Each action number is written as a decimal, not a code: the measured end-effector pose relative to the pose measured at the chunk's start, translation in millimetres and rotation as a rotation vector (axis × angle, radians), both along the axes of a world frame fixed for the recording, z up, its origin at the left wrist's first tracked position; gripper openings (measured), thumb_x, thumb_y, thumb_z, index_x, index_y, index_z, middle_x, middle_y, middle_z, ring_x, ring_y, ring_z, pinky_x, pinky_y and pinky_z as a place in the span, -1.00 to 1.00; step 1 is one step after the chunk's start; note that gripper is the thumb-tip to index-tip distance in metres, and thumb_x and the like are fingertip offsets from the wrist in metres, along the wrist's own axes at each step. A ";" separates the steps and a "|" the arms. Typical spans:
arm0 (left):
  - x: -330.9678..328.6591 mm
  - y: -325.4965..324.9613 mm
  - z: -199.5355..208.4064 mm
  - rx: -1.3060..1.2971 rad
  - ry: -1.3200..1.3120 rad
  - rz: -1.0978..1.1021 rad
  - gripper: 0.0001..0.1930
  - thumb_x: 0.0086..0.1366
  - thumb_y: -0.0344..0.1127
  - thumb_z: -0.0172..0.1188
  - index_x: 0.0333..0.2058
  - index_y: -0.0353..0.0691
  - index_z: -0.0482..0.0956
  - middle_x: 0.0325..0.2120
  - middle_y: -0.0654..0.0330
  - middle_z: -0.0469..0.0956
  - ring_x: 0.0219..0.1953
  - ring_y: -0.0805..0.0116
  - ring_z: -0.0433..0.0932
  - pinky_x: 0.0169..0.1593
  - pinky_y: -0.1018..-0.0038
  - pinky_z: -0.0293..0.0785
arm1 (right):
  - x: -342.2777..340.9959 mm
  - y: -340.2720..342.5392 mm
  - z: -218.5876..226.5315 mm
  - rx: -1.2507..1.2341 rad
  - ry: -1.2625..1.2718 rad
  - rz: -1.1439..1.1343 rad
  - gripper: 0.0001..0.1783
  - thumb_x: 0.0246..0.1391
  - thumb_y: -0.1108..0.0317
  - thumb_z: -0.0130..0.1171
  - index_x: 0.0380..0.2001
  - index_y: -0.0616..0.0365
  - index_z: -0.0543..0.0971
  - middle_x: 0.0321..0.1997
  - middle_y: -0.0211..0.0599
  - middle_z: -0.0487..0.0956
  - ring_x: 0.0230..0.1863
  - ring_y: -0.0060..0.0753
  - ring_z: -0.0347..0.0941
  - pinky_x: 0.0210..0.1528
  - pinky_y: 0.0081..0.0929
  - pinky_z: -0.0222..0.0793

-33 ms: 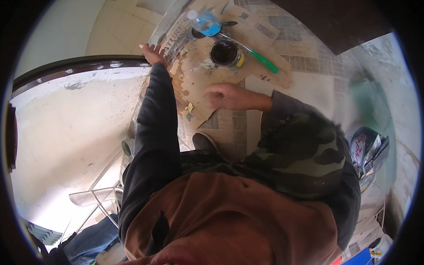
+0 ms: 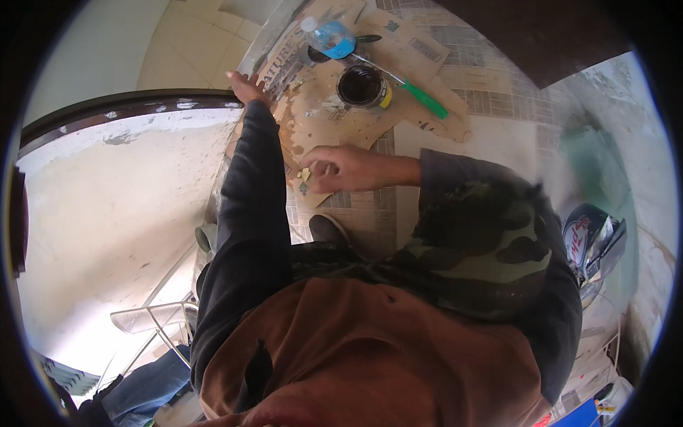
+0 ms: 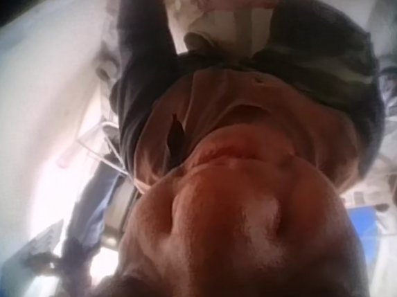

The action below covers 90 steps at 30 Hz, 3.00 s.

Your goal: The person prepares to mix paint by arranging tools and containers on a cardboard sheet. They pour liquid from a plastic bottle into a paint can and stir the contents with a paint roller. The person also handles a black cloth and adjusts the camera mounted on their head.

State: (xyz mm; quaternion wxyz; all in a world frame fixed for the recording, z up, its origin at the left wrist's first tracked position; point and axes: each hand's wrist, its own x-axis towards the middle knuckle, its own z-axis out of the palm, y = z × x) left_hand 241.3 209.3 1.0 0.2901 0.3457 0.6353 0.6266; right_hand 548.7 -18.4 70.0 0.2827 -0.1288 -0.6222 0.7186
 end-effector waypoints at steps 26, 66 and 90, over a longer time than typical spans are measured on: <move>-18.4 49.2 98.1 0.005 -1.058 0.393 -0.54 0.46 -0.01 -0.07 0.14 -0.20 0.46 0.03 -0.06 0.50 0.10 -0.06 0.48 0.13 0.18 0.45 | -59.2 -35.8 105.5 -0.088 0.070 0.563 -0.73 0.26 0.31 0.11 -0.37 0.30 0.66 -0.45 -0.36 0.61 -0.34 -0.49 0.57 -0.28 -0.48 0.54; -65.2 -6.4 38.3 -0.344 0.544 -0.429 -0.48 0.44 -0.01 0.14 0.24 -0.17 0.45 0.13 0.03 0.52 0.17 0.14 0.45 0.18 0.19 0.36 | 124.3 1.7 -6.9 -0.007 -0.093 -0.339 -0.61 0.23 0.25 0.19 0.06 0.21 0.56 -0.14 -0.29 0.65 -0.07 -0.42 0.58 -0.03 -0.39 0.50; 59.8 3.2 244.0 0.140 0.522 -0.240 -0.36 0.39 0.13 0.17 0.12 -0.39 0.58 0.10 -0.10 0.59 0.11 0.04 0.57 0.18 0.28 0.49 | 223.8 -360.5 -31.7 -0.447 -1.017 -1.148 -0.58 0.14 0.20 0.24 -0.08 0.36 0.63 -0.09 0.08 0.68 -0.10 -0.16 0.59 0.00 -0.22 0.47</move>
